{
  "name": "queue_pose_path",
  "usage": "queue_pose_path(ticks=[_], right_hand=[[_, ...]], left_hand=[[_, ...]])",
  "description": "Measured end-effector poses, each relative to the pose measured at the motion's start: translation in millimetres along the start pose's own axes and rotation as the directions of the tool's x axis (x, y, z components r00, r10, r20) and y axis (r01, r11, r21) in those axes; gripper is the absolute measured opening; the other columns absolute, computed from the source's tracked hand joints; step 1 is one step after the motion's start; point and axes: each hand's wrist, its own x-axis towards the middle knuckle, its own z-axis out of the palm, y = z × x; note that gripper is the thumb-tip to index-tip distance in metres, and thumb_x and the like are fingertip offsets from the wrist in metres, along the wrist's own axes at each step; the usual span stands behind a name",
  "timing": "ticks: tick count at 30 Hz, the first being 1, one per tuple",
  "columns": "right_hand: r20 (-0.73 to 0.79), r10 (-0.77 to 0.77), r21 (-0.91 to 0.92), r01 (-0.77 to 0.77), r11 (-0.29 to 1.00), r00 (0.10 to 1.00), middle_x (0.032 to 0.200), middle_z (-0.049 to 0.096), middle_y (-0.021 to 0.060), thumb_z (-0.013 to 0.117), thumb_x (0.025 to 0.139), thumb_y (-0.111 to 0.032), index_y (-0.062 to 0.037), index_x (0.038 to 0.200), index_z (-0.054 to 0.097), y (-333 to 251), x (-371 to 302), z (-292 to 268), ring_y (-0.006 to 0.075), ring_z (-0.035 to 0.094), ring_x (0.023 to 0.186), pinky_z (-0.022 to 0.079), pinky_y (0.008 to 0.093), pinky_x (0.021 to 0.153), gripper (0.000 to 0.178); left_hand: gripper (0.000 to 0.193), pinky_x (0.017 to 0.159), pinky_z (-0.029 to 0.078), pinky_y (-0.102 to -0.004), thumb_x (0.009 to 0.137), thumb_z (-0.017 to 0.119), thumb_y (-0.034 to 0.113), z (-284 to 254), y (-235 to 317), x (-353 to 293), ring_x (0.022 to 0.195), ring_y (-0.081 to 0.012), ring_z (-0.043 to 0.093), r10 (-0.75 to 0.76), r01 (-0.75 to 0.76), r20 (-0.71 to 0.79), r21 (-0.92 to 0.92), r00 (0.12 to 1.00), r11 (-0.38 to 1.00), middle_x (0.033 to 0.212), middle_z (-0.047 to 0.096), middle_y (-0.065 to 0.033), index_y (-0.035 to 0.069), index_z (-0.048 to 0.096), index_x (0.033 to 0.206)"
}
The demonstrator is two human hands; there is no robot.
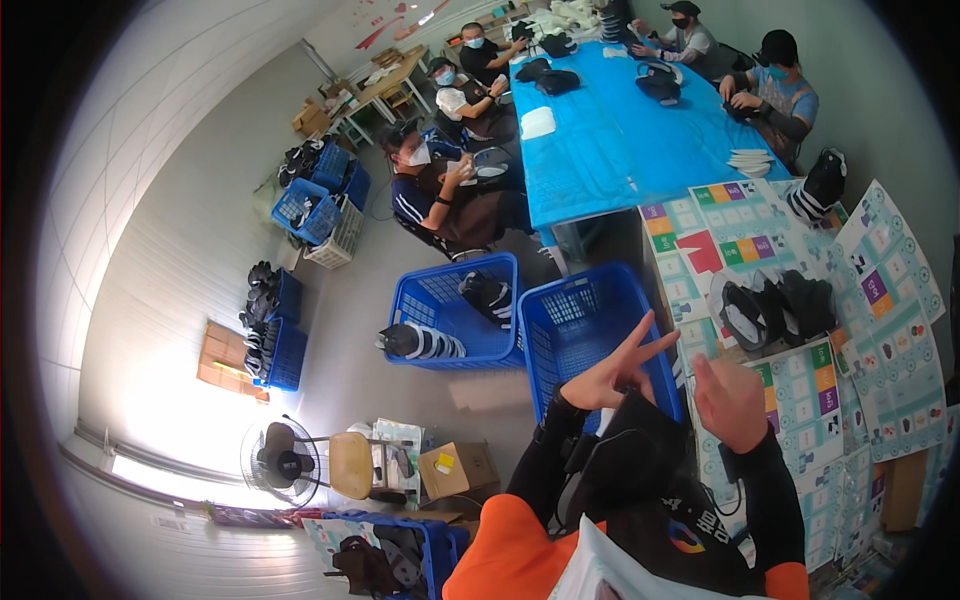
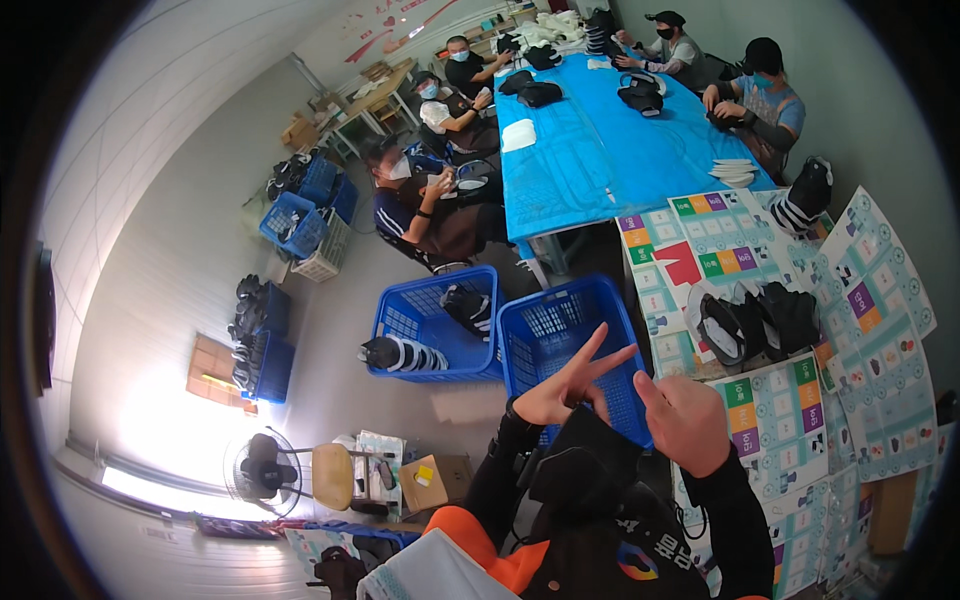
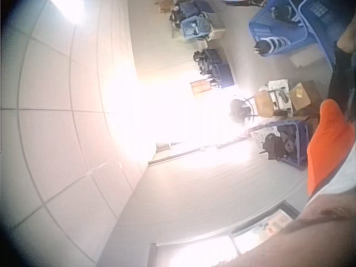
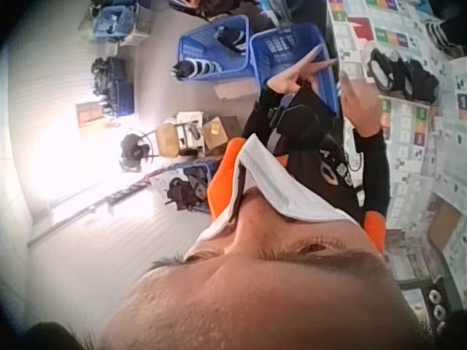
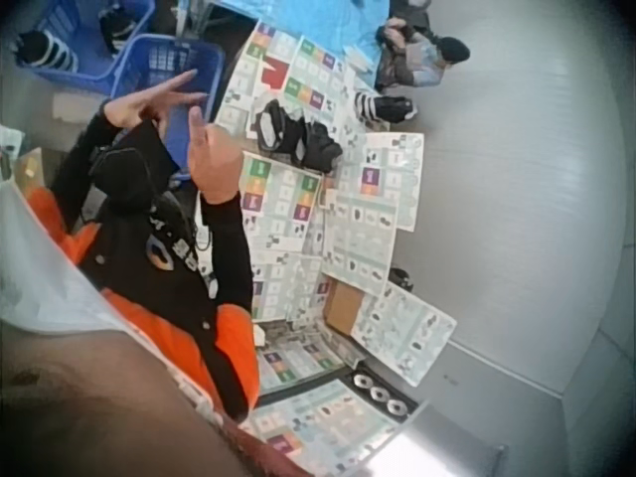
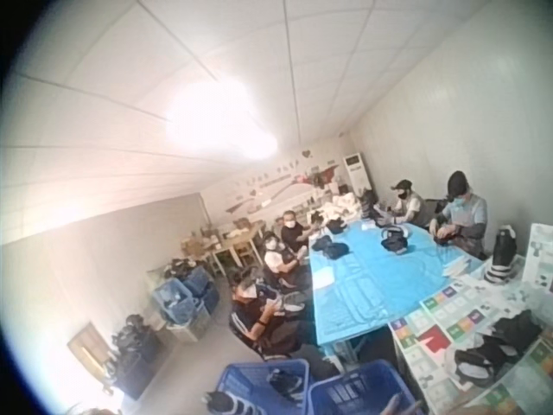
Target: The person assembles shoe components by applying adhesive with a small brush, pressing parts together, and moving finished pieces into blue plastic bins before moving a large bin to a collection area.
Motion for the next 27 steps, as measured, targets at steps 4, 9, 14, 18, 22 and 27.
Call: queue_pose_path(ticks=[4, 9, 14, 18, 22, 27], right_hand=[[0.257, 0.231, -0.096, -0.213, 0.972, 0.938, 0.069, 0.051, 0.0091, 0.065, 0.082, 0.005, -0.0141, 0.161, 0.032, -1.1, -30.7, 37.7, 0.0298, 0.053, 0.056, 0.046, 0.0366, 0.053, 0.089], [0.658, 0.268, 0.684, -0.408, -0.605, 0.704, 0.147, 0.051, 0.0187, 0.054, 0.103, -0.038, -0.0114, 0.164, 0.021, 36.4, -99.6, 54.0, 0.0288, 0.059, 0.126, 0.057, 0.0451, 0.092, 0.074], [0.446, 0.694, 0.895, -0.275, -0.351, 0.565, 0.15, 0.047, 0.0151, 0.051, 0.103, -0.047, -0.0086, 0.158, 0.031, 55.9, -135.5, 45.7, 0.03, 0.048, 0.138, 0.044, 0.0493, 0.111, 0.07], [0.134, 0.782, 0.632, -0.661, 0.406, 0.608, 0.143, 0.05, 0.0101, 0.069, 0.096, -0.028, -0.0107, 0.153, 0.039, 24.6, -131.9, 46.2, 0.0271, 0.049, 0.135, 0.045, 0.0454, 0.107, 0.067], [-0.131, 0.746, 0.325, -0.683, 0.654, 0.653, 0.122, 0.063, 0.0143, 0.076, 0.088, -0.009, -0.0044, 0.122, 0.065, 17.8, -119.9, 29.5, 0.0307, 0.064, 0.11, 0.053, 0.0384, 0.093, 0.036], [-0.265, 0.774, 0.389, -0.67, 0.632, 0.575, 0.094, 0.072, 0.01, 0.082, 0.08, -0.002, -0.0019, 0.097, 0.077, 29.5, -148.5, 7.8, 0.0216, 0.069, 0.088, 0.053, 0.0303, 0.077, 0.018]], left_hand=[[0.127, 0.077, 0.059, -0.0297, 0.081, 0.077, 0.0, 7.0, 4.6, -6.7, 0.093, -0.0211, 0.072, 0.096, -0.111, -0.088, -0.182, 0.992, 0.977, 0.169, 0.013, -0.0247, 0.024, -0.017, 0.163], [0.108, 0.083, 0.056, -0.0282, 0.084, 0.068, -0.01, -15.8, -9.4, -12.5, 0.095, -0.0166, 0.069, 0.094, -0.083, -0.319, 0.05, 0.943, 0.995, 0.161, 0.038, -0.0226, 0.018, 0.004, 0.167], [0.049, 0.092, 0.055, -0.0299, 0.084, 0.066, -0.008, -8.1, -40.8, 10.6, 0.109, -0.0192, 0.07, 0.201, 0.106, -0.579, 0.451, 0.79, 0.886, 0.121, 0.073, -0.0135, 0.005, 0.066, 0.131], [0.037, 0.085, 0.055, -0.0337, 0.079, 0.068, -0.004, 34.1, -56.4, 35.3, 0.096, -0.031, 0.071, 0.368, 0.226, -0.536, 0.748, 0.76, 0.624, 0.108, 0.073, -0.0123, 0.009, 0.076, 0.113], [0.039, 0.075, 0.057, -0.0326, 0.08, 0.069, -0.002, 68.2, -71.4, 54.9, 0.089, -0.0268, 0.07, 0.307, 0.233, -0.505, 0.749, 0.807, 0.62, 0.109, 0.069, -0.0105, 0.01, 0.075, 0.116], [0.032, 0.068, 0.054, -0.0273, 0.084, 0.08, 0.007, 89.7, -84.3, 61.8, 0.084, -0.0177, 0.066, 0.207, 0.227, -0.475, 0.703, 0.855, 0.673, 0.106, 0.066, -0.0085, 0.008, 0.077, 0.116]])
